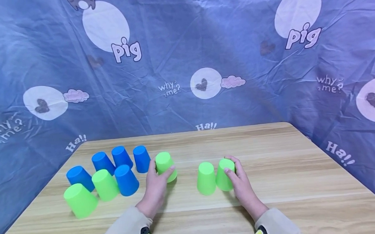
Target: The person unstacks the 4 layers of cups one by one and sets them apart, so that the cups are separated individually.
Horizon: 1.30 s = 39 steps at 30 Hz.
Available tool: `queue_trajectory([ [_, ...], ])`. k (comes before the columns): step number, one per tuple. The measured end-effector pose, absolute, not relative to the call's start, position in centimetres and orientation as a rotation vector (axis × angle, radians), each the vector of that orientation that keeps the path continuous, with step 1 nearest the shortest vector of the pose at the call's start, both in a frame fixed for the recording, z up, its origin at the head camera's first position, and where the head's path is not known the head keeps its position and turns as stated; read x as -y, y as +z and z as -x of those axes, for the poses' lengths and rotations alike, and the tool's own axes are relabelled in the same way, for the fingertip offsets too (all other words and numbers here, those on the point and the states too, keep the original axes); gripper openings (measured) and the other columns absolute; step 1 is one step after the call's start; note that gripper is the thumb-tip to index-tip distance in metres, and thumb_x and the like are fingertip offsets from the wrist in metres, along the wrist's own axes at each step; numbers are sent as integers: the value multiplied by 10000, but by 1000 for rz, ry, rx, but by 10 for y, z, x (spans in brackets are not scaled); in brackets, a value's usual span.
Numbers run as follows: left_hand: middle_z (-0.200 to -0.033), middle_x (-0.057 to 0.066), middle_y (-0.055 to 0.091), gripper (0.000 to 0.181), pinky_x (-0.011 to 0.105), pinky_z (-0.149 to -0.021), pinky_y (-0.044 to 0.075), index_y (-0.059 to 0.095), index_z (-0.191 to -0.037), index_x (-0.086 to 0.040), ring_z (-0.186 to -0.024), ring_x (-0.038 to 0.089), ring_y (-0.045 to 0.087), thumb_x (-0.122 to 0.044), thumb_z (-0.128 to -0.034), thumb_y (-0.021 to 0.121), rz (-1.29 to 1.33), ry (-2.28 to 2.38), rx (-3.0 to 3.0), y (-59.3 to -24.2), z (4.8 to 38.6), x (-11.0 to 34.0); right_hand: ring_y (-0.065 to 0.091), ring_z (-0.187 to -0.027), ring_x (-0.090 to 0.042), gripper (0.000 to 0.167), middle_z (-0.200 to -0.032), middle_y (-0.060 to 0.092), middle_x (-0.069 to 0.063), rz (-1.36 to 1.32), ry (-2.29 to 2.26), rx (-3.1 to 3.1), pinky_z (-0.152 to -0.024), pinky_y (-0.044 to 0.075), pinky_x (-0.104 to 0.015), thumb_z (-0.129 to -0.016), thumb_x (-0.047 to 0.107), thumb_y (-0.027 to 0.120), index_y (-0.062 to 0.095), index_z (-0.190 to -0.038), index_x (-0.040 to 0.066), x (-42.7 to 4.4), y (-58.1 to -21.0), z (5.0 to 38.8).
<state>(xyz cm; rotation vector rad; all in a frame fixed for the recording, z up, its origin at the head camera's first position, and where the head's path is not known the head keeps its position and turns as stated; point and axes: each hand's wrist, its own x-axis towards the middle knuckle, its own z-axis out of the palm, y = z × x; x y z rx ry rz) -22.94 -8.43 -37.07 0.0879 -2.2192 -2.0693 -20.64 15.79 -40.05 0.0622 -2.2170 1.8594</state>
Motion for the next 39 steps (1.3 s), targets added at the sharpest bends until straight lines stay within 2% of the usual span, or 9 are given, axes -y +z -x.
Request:
queue_trajectory([
  [12, -1429, 135, 324, 650, 553, -1078, 223, 235, -1436, -133, -1327, 328, 283, -141, -897, 597, -168, -2009, 2211, -369, 236, 108, 483, -1006, -203, 395, -1192, 490, -180, -69, 1874, 2201, -840, 424, -335, -934, 59, 414, 375, -1326, 56, -157, -400, 208],
  [25, -1414, 174, 318, 643, 544, -1073, 221, 196, -1445, -93, -1307, 346, 286, -154, -920, 562, -306, -1995, 2153, -374, 244, 109, 486, -982, -138, 396, -1186, 488, -180, -111, 1870, 2176, -853, 415, -338, -941, 78, 422, 367, -1333, 54, -156, -399, 207],
  [39, -1423, 188, 305, 663, 565, -1069, 215, 181, -1455, -102, -1311, 366, 276, -158, -917, 564, -391, -2002, 2140, -381, 246, 110, 475, -1017, -165, 400, -1218, 481, -170, -90, 1870, 2198, -861, 411, -337, -945, 77, 422, 363, -1341, 73, -156, -399, 204],
])
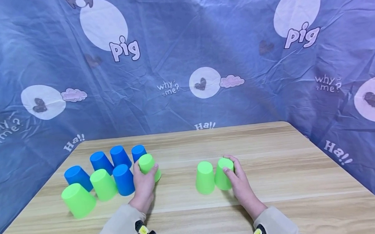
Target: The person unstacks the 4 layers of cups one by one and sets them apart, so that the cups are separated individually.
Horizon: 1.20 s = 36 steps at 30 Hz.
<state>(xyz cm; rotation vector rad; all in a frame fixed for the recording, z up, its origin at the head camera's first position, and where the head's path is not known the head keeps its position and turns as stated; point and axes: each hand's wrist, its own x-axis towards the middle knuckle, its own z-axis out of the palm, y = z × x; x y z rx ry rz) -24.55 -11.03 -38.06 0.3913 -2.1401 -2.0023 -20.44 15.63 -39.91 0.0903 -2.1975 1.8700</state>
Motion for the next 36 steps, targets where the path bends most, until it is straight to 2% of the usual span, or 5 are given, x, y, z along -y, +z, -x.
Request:
queue_trajectory([
  [12, -1404, 194, 308, 653, 577, -1057, 221, 185, -1442, -88, -1293, 370, 285, -144, -913, 563, -386, -2005, 2146, -384, 245, 109, 479, -1007, -166, 399, -1214, 479, -177, -96, 1877, 2189, -840, 423, -333, -946, 74, 419, 359, -1341, 66, -157, -399, 204],
  [21, -1500, 132, 180, 760, 553, -1076, 217, 151, -1457, -161, -1367, 335, 196, -135, -867, 629, -248, -1882, 2157, -362, 241, 109, 491, -997, -174, 391, -1189, 490, -169, -61, 1869, 2200, -850, 421, -339, -931, 67, 425, 384, -1319, 70, -157, -399, 205],
  [26, -1492, 24, 231, 693, 512, -1082, 245, 241, -1428, -165, -1385, 236, 188, -133, -859, 636, 21, -1711, 2122, -341, 229, 99, 482, -1012, -200, 389, -1199, 494, -175, -60, 1845, 2217, -851, 419, -337, -936, 80, 422, 380, -1323, 69, -158, -399, 206],
  [31, -1454, 66, 306, 647, 542, -1084, 214, 330, -1391, -122, -1370, 260, 228, -99, -834, 658, 192, -1632, 2155, -344, 218, 79, 474, -1034, -212, 384, -1216, 493, -169, -63, 1834, 2230, -869, 410, -335, -943, 86, 419, 381, -1325, 82, -159, -398, 207],
  [36, -1456, 80, 351, 641, 578, -1089, 168, 387, -1377, -126, -1381, 305, 218, -83, -806, 674, 199, -1827, 2150, -359, 208, 59, 468, -1033, -198, 386, -1220, 486, -160, -61, 1856, 2227, -866, 407, -333, -943, 85, 423, 380, -1327, 86, -158, -399, 206],
])
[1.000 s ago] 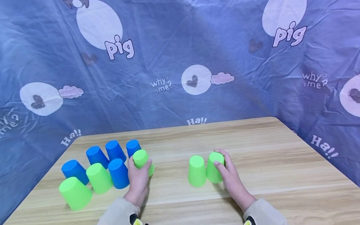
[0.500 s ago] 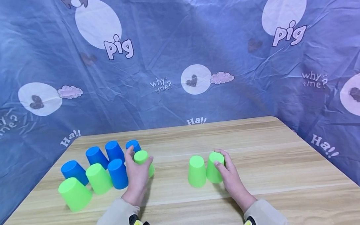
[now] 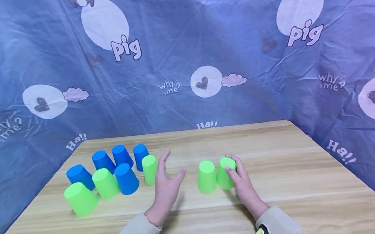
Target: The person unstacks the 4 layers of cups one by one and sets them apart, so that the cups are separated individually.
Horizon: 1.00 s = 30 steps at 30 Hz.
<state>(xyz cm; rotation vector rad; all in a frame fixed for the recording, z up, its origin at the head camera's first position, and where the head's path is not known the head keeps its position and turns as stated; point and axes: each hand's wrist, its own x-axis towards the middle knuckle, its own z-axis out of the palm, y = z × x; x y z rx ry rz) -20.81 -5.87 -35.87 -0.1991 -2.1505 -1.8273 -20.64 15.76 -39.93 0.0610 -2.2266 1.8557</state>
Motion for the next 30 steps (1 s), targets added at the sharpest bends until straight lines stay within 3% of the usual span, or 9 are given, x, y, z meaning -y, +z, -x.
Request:
queue_trajectory([
  [7, -1475, 94, 327, 661, 505, -1115, 154, 350, -1402, -83, -1386, 303, 223, -30, -810, 639, 329, -2170, 2083, -367, 205, 29, 488, -1008, -168, 393, -1205, 491, -167, -67, 1865, 2216, -867, 414, -338, -941, 74, 420, 374, -1331, 64, -158, -400, 205],
  [19, -1496, 148, 262, 762, 566, -1096, 149, 344, -1415, -134, -1382, 377, 181, -42, -745, 696, 305, -2240, 2202, -377, 205, 6, 498, -984, -198, 384, -1206, 486, -182, -81, 1883, 2208, -813, 452, -334, -941, 84, 423, 381, -1322, 81, -158, -398, 204],
  [26, -1385, 130, 421, 768, 507, -1022, 347, 347, -1411, -163, -1252, 331, 402, -38, -743, 705, 295, -2278, 2247, -380, 205, 3, 495, -992, -209, 393, -1212, 483, -190, -91, 1886, 2208, -811, 454, -333, -942, 80, 420, 370, -1331, 64, -157, -398, 205],
  [30, -1332, 111, 466, 723, 491, -1012, 361, 355, -1404, -147, -1201, 288, 442, -51, -770, 690, 301, -2250, 2269, -380, 204, 1, 495, -998, -219, 390, -1219, 483, -188, -84, 1887, 2207, -814, 453, -334, -944, 88, 422, 375, -1331, 79, -157, -399, 204],
])
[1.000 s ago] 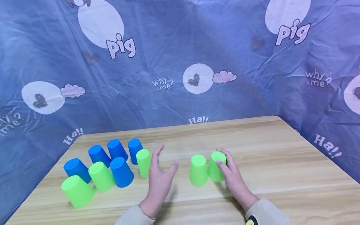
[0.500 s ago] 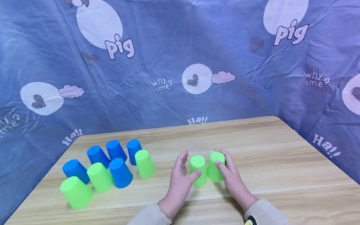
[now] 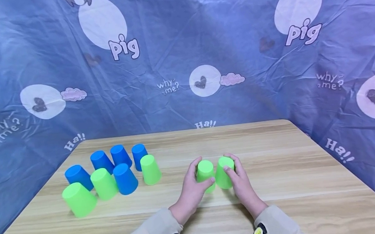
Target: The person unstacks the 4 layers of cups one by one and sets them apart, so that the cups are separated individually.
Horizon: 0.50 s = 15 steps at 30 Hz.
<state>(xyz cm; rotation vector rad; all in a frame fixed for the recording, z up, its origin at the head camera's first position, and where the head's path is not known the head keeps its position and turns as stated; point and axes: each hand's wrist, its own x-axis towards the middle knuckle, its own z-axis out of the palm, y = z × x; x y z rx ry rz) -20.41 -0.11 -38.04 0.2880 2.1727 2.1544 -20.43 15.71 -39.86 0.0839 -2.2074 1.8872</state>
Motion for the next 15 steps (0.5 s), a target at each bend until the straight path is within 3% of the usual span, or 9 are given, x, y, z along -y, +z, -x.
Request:
queue_trajectory([
  [7, -1309, 113, 483, 586, 443, -976, 421, 386, -1373, -147, -1174, 271, 475, -168, -850, 650, -281, 2134, -2207, -385, 208, -1, 489, -1013, -218, 387, -1232, 482, -179, -71, 1880, 2221, -827, 442, -328, -943, 100, 428, 386, -1327, 87, -157, -397, 204],
  [15, -1232, 96, 518, 544, 408, -921, 457, 427, -1333, -158, -1111, 245, 504, -162, -841, 660, -289, 2126, -2144, -389, 211, 0, 487, -995, -204, 382, -1208, 485, -180, -70, 1897, 2234, -812, 446, -327, -933, 109, 440, 391, -1310, 78, -159, -396, 205],
])
